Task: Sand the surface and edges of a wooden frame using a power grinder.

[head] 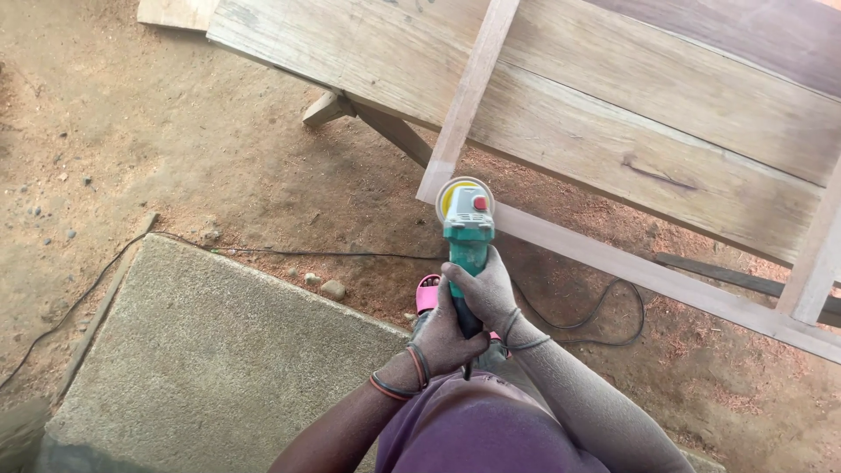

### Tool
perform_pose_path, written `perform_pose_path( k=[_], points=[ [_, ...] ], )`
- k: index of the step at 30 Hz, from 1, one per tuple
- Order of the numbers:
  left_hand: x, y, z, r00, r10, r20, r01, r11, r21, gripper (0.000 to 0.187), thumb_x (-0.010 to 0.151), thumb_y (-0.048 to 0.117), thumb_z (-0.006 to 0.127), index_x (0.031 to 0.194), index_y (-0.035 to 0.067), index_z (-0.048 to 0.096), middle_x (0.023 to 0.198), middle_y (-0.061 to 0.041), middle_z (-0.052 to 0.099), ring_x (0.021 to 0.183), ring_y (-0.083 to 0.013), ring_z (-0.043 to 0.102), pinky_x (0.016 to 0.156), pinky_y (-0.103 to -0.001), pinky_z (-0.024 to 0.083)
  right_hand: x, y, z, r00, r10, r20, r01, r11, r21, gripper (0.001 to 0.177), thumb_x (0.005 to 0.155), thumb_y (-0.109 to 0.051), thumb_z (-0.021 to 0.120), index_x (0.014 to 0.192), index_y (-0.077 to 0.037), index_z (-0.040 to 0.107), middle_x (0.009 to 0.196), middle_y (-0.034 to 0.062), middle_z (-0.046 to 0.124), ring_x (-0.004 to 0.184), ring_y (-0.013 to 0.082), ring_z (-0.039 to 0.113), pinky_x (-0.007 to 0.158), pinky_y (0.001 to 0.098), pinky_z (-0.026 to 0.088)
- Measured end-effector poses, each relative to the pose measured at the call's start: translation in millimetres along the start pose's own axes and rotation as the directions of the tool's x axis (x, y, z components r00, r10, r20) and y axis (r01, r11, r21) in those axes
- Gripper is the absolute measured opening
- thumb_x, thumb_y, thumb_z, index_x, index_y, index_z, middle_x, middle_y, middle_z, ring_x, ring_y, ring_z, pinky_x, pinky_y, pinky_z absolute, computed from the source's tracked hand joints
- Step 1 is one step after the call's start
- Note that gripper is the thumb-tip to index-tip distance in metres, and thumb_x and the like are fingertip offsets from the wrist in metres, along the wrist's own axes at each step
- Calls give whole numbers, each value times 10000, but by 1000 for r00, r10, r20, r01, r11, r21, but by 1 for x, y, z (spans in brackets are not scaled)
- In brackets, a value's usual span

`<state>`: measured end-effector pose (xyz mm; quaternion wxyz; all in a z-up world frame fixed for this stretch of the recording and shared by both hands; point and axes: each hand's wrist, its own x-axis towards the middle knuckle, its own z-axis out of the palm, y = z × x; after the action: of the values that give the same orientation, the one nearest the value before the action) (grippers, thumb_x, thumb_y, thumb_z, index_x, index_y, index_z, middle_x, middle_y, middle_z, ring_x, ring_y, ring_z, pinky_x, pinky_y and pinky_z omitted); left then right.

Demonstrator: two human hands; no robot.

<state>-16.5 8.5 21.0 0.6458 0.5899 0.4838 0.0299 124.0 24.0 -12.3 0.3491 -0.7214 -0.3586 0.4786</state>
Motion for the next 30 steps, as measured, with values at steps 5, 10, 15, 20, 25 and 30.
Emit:
perform_pose_path(
  k=[5,10,15,20,25,30],
  points=[
    [8,-38,-10,982,154,-104,-167,978,-124,1268,787,296,780,1543,58,-210,1330,-241,584,1160,-336,693,972,-420,590,14,-13,29,1000,-14,26,16,996,-82,678,736,-389,833,1228,-11,560,1067,121,716,969,214,719,870,357,576],
    [9,-38,-18,993,82,-87,-89,993,-80,1291,770,309,777,1544,44,-222,1266,-228,633,1098,-333,716,938,-422,596,18,-16,36,998,-16,58,24,992,-128,677,732,-396,833,1222,-17,559,1061,128,720,969,218,724,873,359,574],
    [18,-57,3,951,283,-128,-302,939,-165,1255,797,269,778,1537,-31,-189,1300,-254,613,1196,-343,693,1025,-398,564,10,-10,25,999,-37,25,39,996,-74,600,775,-356,817,1201,-4,583,1047,112,713,951,194,708,858,348,574],
    [15,-42,8,972,234,-22,-234,956,-180,1352,783,280,794,1510,-43,-299,1323,-253,584,1233,-344,639,1054,-391,519,4,2,8,1000,-15,5,16,999,-29,580,782,-332,822,1194,-1,584,1036,100,707,935,176,698,851,340,575],
    [9,-37,0,975,221,-30,-223,958,-178,1331,789,297,820,1518,-26,-245,1322,-255,570,1241,-343,627,1056,-399,515,3,-3,13,1000,-3,-3,3,1000,-25,574,785,-323,820,1193,4,584,1035,102,707,933,181,699,849,342,578],
    [8,-43,-13,994,96,-47,-102,985,-141,1260,785,299,765,1538,-15,-194,1265,-218,632,1158,-309,700,1005,-393,570,10,-16,32,999,10,47,-5,995,-101,630,769,-363,816,1218,1,567,1056,110,708,951,192,711,851,350,583]
  ],
)
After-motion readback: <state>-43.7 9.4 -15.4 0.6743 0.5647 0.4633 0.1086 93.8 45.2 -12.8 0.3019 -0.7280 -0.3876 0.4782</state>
